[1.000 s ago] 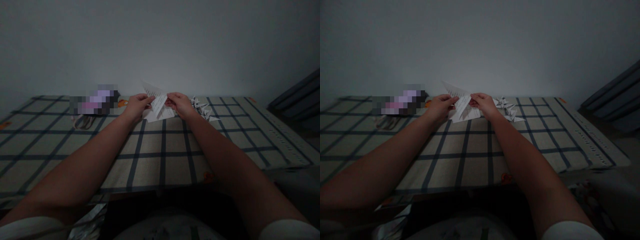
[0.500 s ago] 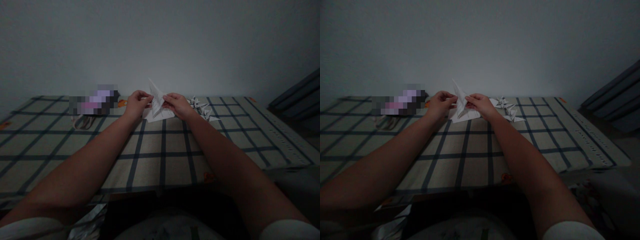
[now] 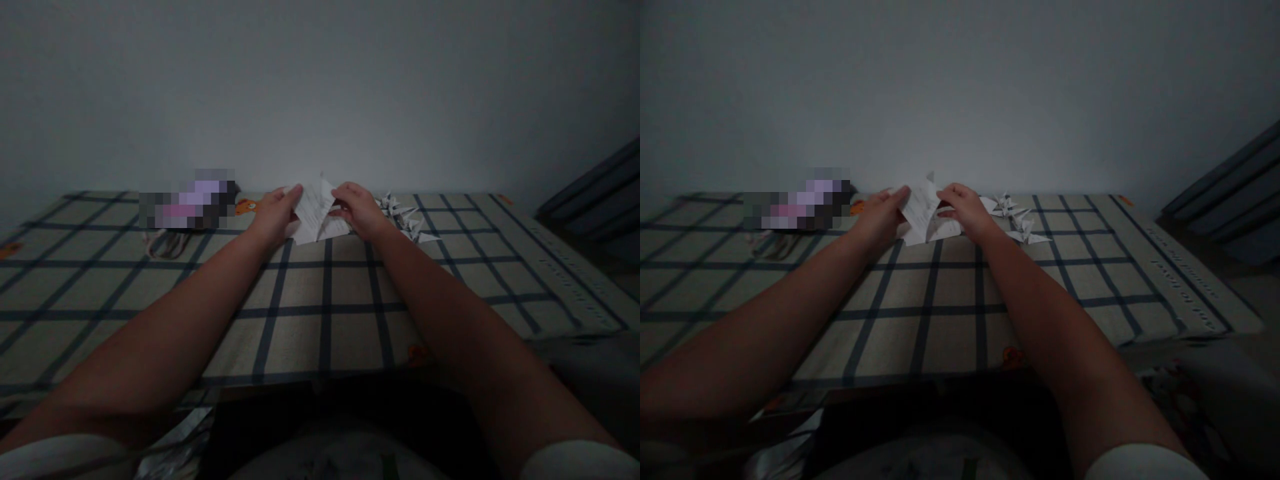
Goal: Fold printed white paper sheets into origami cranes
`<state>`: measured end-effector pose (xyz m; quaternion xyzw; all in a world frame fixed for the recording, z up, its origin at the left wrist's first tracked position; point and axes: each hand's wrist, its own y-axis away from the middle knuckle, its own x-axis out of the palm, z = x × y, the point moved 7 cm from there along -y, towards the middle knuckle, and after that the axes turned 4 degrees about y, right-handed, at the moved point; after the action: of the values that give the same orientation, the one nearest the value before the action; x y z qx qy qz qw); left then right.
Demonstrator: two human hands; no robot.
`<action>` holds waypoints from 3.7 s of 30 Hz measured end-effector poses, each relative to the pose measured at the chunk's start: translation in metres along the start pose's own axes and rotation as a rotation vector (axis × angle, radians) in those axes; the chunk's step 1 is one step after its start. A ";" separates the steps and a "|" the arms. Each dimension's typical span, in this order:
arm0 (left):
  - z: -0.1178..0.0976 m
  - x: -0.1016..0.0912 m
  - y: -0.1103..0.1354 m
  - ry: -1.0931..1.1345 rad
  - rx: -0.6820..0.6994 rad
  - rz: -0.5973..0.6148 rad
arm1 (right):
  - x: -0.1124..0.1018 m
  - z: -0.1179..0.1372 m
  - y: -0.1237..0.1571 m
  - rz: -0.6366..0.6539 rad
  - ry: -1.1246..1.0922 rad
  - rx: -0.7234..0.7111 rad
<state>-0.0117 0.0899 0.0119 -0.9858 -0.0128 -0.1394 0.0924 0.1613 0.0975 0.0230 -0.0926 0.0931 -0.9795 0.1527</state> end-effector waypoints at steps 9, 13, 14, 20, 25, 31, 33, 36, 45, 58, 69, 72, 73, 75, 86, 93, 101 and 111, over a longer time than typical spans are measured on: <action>-0.015 -0.015 -0.009 0.101 0.067 -0.102 | -0.028 -0.002 -0.007 -0.321 0.069 -0.059; -0.018 -0.014 -0.007 0.090 0.088 -0.078 | -0.032 -0.001 -0.006 -0.320 0.086 -0.061; -0.018 -0.014 -0.008 0.091 0.091 -0.071 | -0.032 0.000 -0.006 -0.309 0.095 -0.077; -0.016 -0.017 -0.010 0.163 0.080 -0.095 | -0.029 -0.002 -0.012 -0.243 0.225 -0.159; -0.016 -0.013 -0.007 0.211 0.053 -0.112 | -0.018 -0.011 -0.016 -0.099 0.353 -0.168; -0.015 -0.003 0.000 0.307 -0.060 -0.067 | -0.001 -0.003 -0.005 0.059 0.489 -0.234; -0.010 0.002 0.001 0.349 -0.145 0.016 | -0.001 0.002 -0.003 0.043 0.512 -0.255; -0.004 0.004 0.001 0.366 -0.245 0.082 | -0.008 0.005 -0.005 -0.038 0.469 -0.250; -0.023 0.003 0.005 -0.079 0.021 0.098 | -0.022 -0.002 -0.009 -0.143 0.182 -0.108; -0.021 -0.010 -0.007 -0.103 0.235 -0.018 | -0.018 -0.004 -0.009 -0.083 0.043 -0.079; -0.019 -0.007 -0.004 -0.103 0.141 -0.023 | -0.009 -0.001 -0.004 -0.046 -0.008 -0.044; -0.017 -0.005 -0.002 -0.080 0.067 -0.002 | -0.012 -0.001 -0.004 -0.092 0.031 -0.049; -0.015 -0.004 -0.002 -0.067 0.040 0.013 | -0.014 -0.002 -0.005 -0.105 0.042 -0.053; -0.010 -0.001 -0.001 -0.055 -0.007 0.058 | -0.017 -0.003 -0.007 -0.128 0.067 -0.070; 0.000 0.008 0.008 -0.063 -0.107 0.134 | -0.015 -0.006 -0.009 -0.087 0.072 -0.063; -0.007 0.003 0.011 -0.260 -0.031 0.107 | -0.018 -0.006 -0.008 -0.128 0.107 -0.079; -0.009 0.003 0.010 -0.219 -0.018 0.094 | -0.014 -0.002 -0.005 -0.113 0.039 -0.032; -0.009 0.008 0.018 -0.381 -0.055 0.171 | -0.018 -0.002 -0.007 -0.153 0.026 -0.064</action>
<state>-0.0060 0.0707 0.0194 -0.9940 0.0576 0.0574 0.0729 0.1758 0.1104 0.0197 -0.0913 0.1192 -0.9859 0.0734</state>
